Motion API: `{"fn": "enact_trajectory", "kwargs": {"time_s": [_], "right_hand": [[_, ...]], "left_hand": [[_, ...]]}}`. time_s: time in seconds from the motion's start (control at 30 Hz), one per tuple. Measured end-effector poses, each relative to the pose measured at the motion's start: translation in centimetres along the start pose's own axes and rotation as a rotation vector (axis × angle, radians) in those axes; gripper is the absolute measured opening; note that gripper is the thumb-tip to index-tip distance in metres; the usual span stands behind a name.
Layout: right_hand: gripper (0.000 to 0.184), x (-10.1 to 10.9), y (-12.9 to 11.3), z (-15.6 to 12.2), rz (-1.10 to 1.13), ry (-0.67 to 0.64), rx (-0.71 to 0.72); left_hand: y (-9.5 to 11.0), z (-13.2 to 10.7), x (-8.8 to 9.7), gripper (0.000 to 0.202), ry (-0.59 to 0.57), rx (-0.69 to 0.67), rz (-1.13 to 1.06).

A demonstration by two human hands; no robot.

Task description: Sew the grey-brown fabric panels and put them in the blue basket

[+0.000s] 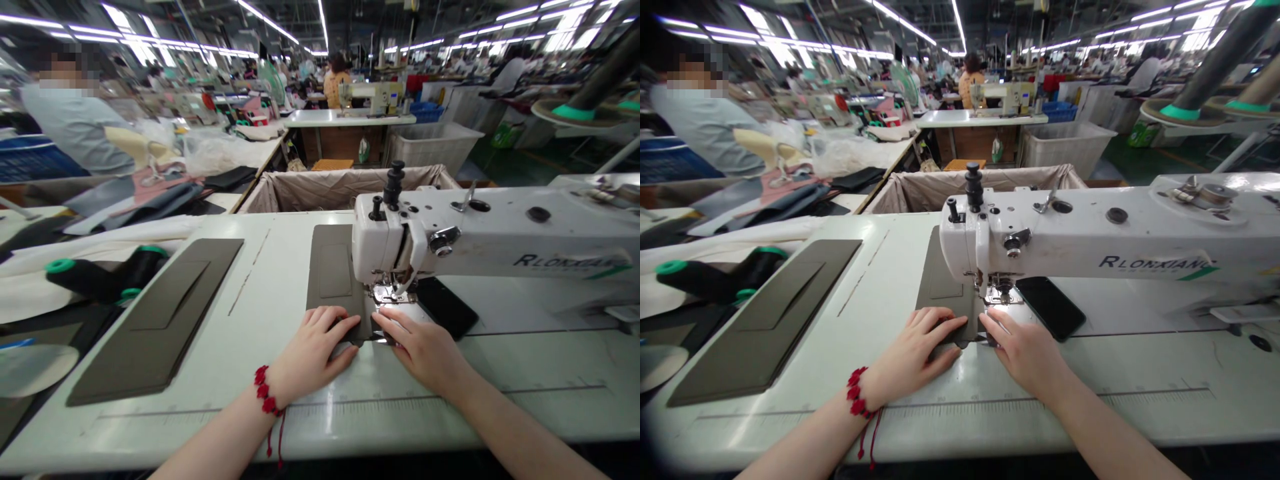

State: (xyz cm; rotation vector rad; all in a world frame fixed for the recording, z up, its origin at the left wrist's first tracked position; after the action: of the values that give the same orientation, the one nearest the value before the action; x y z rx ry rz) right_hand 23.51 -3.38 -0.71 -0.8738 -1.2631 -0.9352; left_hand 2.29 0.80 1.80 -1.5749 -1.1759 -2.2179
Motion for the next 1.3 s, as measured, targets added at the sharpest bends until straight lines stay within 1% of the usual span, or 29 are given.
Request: {"fn": "enact_trajectory", "kwargs": {"time_s": [0.17,0.3,0.4,0.57,0.73,0.93,1.1,1.3], "right_hand": [[0.056,0.0,0.0,0.1,0.013,0.014,0.001],[0.055,0.1,0.0,0.0,0.039,0.041,0.012],[0.055,0.0,0.1,0.0,0.044,0.052,0.017],[0.056,-0.2,0.2,0.0,0.031,0.034,0.017],[0.056,-0.4,0.2,0.0,0.021,0.034,0.018],[0.054,-0.2,0.1,0.0,0.026,0.045,0.019],[0.053,-0.1,0.1,0.0,0.038,0.028,0.015],[0.053,0.1,0.0,0.0,0.066,0.048,0.008]], "left_hand": [[-0.2,0.1,0.0,0.047,0.019,0.013,-0.01],[-0.5,0.2,-0.1,0.044,0.047,0.024,-0.013],[-1.0,0.4,-0.4,0.049,0.063,0.031,0.021],[-1.6,0.6,-1.0,0.058,0.053,0.038,0.092],[-1.6,0.7,-1.1,0.061,0.045,0.04,0.123],[-1.4,0.7,-0.9,0.062,0.051,0.042,0.105],[-1.3,0.6,-0.7,0.067,0.085,0.056,0.088],[-1.5,0.6,-0.8,0.068,0.101,0.054,0.08]]}}
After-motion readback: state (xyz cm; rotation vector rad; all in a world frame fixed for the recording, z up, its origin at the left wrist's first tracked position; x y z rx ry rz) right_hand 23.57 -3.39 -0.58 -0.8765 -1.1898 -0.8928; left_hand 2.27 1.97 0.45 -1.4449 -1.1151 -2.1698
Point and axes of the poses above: each hand's wrist, its own z-axis towards the middle knuckle, its own x-axis out of the back of the hand, y = z × x, the point moved 3 cm from there along z, towards the middle knuckle, and after that the axes turned 8 degrees about -z, right-handed, at the moved point
